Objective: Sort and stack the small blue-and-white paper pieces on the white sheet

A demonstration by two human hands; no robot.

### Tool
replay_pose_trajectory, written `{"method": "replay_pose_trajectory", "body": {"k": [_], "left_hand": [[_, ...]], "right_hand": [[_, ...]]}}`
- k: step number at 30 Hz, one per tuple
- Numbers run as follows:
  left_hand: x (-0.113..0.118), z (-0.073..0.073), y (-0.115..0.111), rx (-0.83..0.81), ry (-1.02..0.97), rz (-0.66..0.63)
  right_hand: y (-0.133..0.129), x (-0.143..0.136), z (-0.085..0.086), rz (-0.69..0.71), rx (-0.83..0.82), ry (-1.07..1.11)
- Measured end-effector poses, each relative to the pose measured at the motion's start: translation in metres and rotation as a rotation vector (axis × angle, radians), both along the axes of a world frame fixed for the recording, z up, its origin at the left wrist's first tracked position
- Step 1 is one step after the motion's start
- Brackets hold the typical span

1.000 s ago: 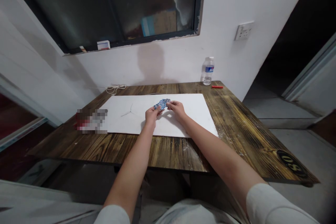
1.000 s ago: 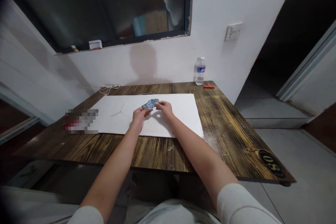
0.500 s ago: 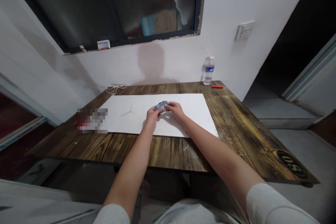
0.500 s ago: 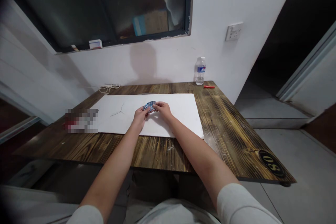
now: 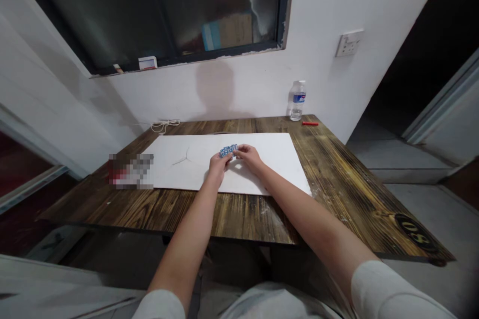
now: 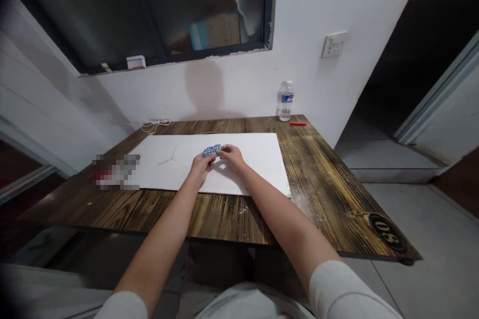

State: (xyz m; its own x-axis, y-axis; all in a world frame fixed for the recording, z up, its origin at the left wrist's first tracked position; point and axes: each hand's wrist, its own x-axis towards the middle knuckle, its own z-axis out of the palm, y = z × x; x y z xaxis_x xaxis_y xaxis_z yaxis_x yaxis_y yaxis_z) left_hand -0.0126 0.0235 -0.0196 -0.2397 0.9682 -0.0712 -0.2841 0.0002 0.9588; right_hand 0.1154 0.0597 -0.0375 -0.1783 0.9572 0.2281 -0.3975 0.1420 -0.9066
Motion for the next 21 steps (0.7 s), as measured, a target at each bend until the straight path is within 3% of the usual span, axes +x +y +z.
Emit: {"method": "replay_pose_trajectory", "body": {"k": [11,21], "left_hand": [[0.0009,-0.0009,0.0010,0.054,-0.026,-0.016],[0.0002,-0.0001,0.0010,0.016,0.035,0.011]], "right_hand": [[-0.0046,0.0023,0.0037,0.003,-0.019,-0.030],[0.0014,0.0004,-0.0047,0.066,0.037,-0.061]]}}
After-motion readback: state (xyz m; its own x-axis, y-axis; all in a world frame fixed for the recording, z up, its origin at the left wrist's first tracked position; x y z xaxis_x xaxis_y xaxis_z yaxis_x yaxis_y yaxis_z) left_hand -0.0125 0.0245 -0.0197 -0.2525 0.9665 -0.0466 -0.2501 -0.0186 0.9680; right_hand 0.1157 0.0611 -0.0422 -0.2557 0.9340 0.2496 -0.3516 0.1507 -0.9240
